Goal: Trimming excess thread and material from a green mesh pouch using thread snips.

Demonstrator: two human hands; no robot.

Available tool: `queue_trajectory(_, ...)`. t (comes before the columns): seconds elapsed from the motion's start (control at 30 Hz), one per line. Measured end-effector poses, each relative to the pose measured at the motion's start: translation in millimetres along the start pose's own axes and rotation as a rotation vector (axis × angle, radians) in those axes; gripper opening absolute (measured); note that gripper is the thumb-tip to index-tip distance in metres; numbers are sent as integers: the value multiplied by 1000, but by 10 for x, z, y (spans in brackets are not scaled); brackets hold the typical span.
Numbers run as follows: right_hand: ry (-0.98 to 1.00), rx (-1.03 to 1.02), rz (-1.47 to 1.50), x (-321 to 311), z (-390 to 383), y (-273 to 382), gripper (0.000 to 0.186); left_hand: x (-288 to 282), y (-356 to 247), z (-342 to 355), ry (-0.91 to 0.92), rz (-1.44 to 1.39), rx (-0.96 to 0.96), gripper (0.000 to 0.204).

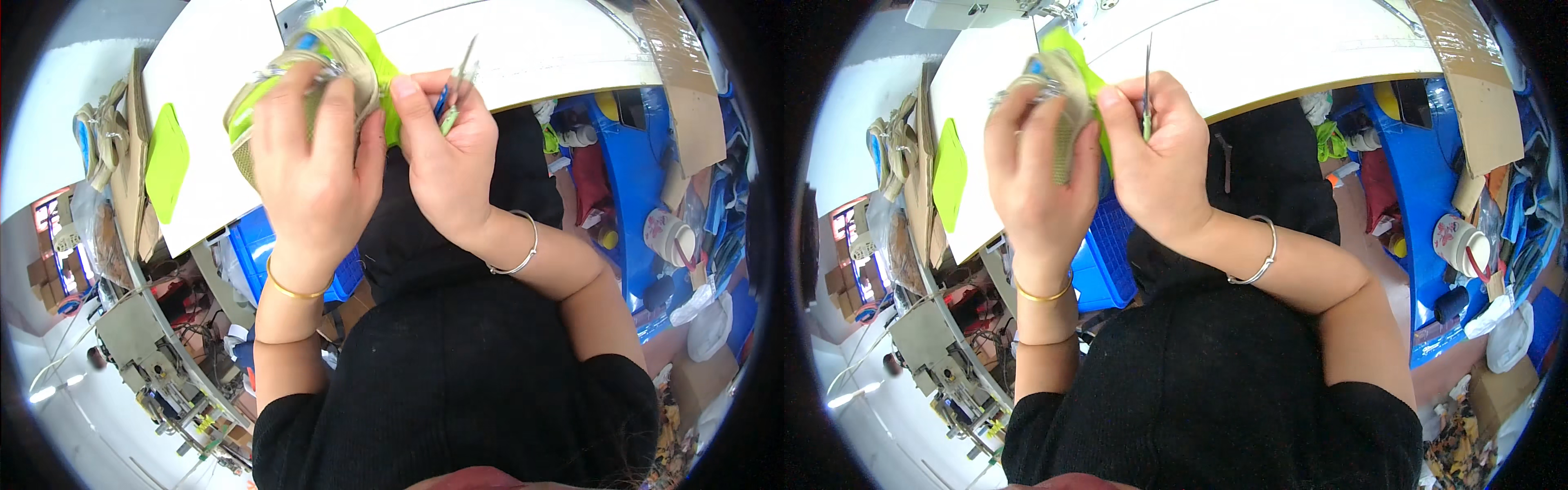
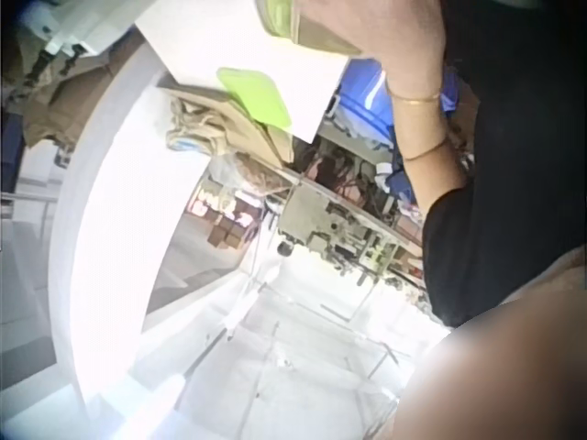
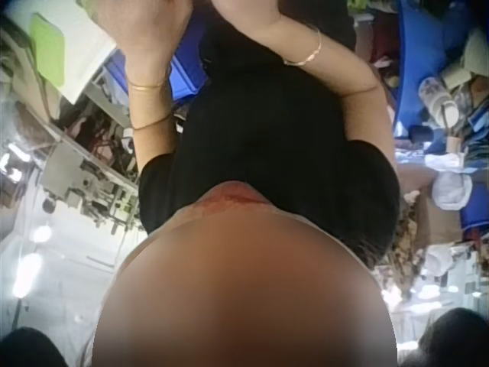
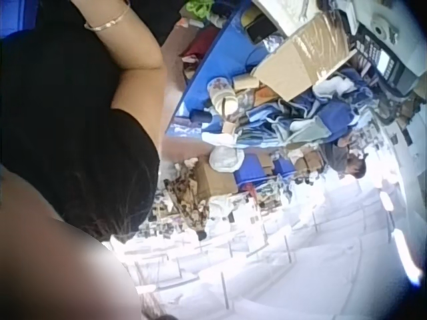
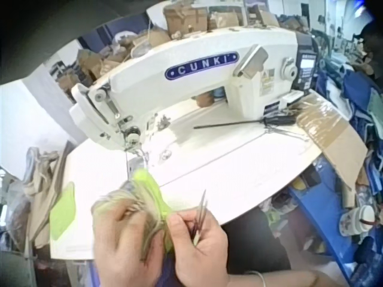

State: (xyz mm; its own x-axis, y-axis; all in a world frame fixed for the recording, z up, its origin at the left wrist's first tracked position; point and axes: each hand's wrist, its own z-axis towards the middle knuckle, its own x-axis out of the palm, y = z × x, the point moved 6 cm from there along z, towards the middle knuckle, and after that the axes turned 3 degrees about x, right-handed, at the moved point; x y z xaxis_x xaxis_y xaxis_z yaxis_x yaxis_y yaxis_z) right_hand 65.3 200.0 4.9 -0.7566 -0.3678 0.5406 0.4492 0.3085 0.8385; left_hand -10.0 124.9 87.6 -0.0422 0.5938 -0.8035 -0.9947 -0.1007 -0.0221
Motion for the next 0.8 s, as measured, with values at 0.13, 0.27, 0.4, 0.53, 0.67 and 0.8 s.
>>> queue_trajectory(0.13,-5,31,-380,-255,-112,-193,17,303,8,-215,142,-39,-9,20)
queue_trajectory(0.27,48,6,-431,-395,-110,-295,19,404,-8,-336,176,-184,-147,16)
queue_trajectory(0.4,57,-95,-638,-372,-100,-66,21,434,97,-346,225,-303,-194,13)
queue_trajectory(0.53,71,23,-697,-478,-123,-142,18,502,262,-412,278,-775,-460,3)
queue_trajectory(0.67,111,-30,-792,-533,-63,-147,21,533,257,-438,238,-799,-484,5)
queue_trajectory(0.8,134,-217,-699,-528,-257,216,26,532,224,-401,211,-682,-390,7)
